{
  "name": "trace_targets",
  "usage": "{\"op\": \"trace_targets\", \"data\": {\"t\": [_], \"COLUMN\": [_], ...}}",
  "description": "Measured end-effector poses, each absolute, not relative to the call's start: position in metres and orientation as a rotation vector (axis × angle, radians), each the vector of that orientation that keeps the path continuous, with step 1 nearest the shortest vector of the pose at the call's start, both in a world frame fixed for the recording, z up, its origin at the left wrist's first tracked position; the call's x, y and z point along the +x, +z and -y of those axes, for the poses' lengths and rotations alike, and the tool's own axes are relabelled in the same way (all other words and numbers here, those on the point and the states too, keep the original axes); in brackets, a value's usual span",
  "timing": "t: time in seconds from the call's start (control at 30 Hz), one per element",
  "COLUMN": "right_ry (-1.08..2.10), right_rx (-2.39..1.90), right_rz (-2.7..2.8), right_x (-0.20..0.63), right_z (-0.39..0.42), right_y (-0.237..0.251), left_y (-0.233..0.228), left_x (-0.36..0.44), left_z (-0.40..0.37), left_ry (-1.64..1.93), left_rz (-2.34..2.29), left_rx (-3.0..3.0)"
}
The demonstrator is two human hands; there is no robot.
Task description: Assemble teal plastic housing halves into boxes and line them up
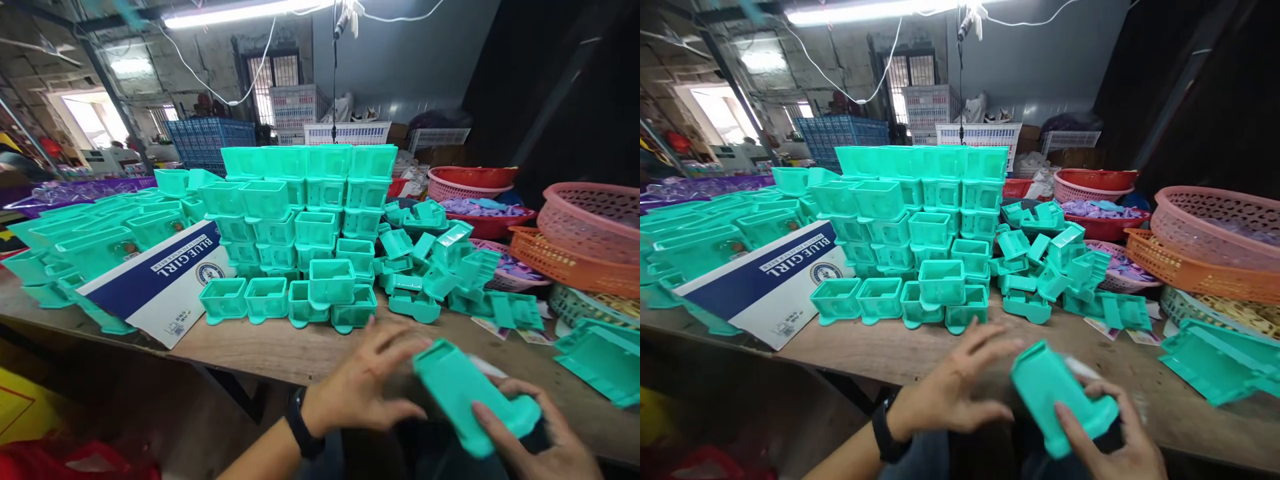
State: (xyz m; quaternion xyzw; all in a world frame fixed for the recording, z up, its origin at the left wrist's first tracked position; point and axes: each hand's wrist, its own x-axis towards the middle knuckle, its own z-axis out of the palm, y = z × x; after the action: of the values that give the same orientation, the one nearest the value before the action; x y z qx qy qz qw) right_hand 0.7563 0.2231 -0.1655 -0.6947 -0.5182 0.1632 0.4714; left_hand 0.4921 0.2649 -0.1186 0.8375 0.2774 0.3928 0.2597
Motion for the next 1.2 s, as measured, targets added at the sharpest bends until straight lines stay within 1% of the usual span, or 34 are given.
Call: {"op": "trace_targets", "data": {"t": [0.1,0.17,0.2,0.3,0.43,0.5,0.63,0.73,0.83,0.97,1.1,1.2], "right_ry": [-0.173,-0.386,-0.437,-0.471,-0.496,-0.517,-0.409,-0.292,-0.262,-0.278,-0.373,-0.483], "right_rx": [-1.676,-1.580,-1.561,-1.595,-1.505,-1.404,-1.220,-1.194,-1.219,-1.280,-1.369,-1.423], "right_rz": [1.283,1.306,1.311,1.307,1.355,1.415,1.576,1.698,1.799,1.937,1.904,1.846], "right_x": [0.768,0.776,0.780,0.786,0.774,0.758,0.725,0.713,0.709,0.707,0.716,0.734], "right_z": [-0.244,-0.261,-0.268,-0.281,-0.272,-0.258,-0.231,-0.221,-0.219,-0.221,-0.232,-0.246], "right_y": [-0.177,-0.190,-0.197,-0.208,-0.197,-0.182,-0.156,-0.153,-0.166,-0.194,-0.208,-0.209], "left_y": [-0.112,-0.106,-0.103,-0.089,-0.068,-0.065,-0.087,-0.116,-0.139,-0.149,-0.144,-0.142], "left_x": [0.463,0.441,0.431,0.410,0.418,0.437,0.488,0.517,0.535,0.542,0.518,0.489], "left_z": [-0.292,-0.315,-0.325,-0.343,-0.325,-0.307,-0.290,-0.299,-0.309,-0.311,-0.313,-0.322], "left_ry": [1.205,1.192,1.138,1.041,1.312,1.335,0.946,0.808,0.803,0.896,1.024,1.032], "left_rz": [-1.420,-1.806,-1.880,-1.840,-1.560,-1.362,-1.173,-1.118,-1.144,-1.224,-1.421,-1.636], "left_rx": [2.378,2.303,2.291,2.334,2.317,2.215,1.954,1.910,1.959,2.056,2.171,2.189]}}
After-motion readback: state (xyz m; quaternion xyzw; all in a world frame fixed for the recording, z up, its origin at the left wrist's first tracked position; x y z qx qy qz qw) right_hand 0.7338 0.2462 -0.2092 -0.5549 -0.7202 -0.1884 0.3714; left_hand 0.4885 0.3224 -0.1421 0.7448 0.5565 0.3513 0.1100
